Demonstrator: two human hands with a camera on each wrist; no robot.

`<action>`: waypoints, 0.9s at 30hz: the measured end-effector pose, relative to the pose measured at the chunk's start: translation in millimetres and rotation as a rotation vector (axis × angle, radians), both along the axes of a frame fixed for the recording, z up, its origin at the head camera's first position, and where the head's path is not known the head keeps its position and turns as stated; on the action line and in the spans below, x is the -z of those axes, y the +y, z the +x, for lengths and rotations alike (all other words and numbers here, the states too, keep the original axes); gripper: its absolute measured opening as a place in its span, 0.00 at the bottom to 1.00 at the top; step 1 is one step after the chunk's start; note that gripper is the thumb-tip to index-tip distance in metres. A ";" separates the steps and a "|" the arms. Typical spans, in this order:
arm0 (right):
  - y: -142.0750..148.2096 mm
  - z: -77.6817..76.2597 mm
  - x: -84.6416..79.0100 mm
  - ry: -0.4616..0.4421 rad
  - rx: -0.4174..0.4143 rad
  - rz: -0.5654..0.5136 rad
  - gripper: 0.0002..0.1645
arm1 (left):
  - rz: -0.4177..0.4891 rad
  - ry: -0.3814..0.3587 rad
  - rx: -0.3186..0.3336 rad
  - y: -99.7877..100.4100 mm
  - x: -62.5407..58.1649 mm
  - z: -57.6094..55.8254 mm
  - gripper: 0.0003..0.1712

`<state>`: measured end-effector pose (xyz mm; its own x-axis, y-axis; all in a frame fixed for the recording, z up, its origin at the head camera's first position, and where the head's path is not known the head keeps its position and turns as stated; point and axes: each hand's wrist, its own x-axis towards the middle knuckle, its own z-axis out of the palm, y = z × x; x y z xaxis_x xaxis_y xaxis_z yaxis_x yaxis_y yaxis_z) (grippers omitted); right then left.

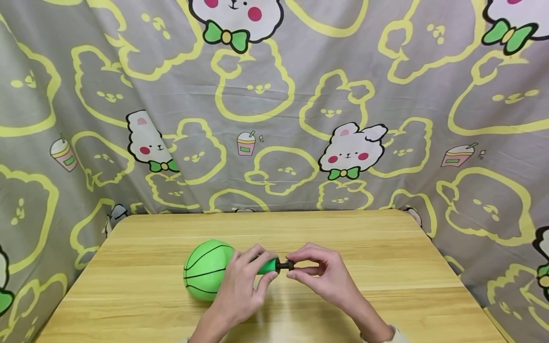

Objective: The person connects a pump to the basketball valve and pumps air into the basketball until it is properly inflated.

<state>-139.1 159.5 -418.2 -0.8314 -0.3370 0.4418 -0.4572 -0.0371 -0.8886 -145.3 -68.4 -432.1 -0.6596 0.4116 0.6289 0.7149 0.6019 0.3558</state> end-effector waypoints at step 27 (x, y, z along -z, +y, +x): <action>24.6 1.1 -20.3 0.058 0.020 0.067 0.17 | 0.009 -0.049 -0.001 -23.0 -3.7 -11.8 0.14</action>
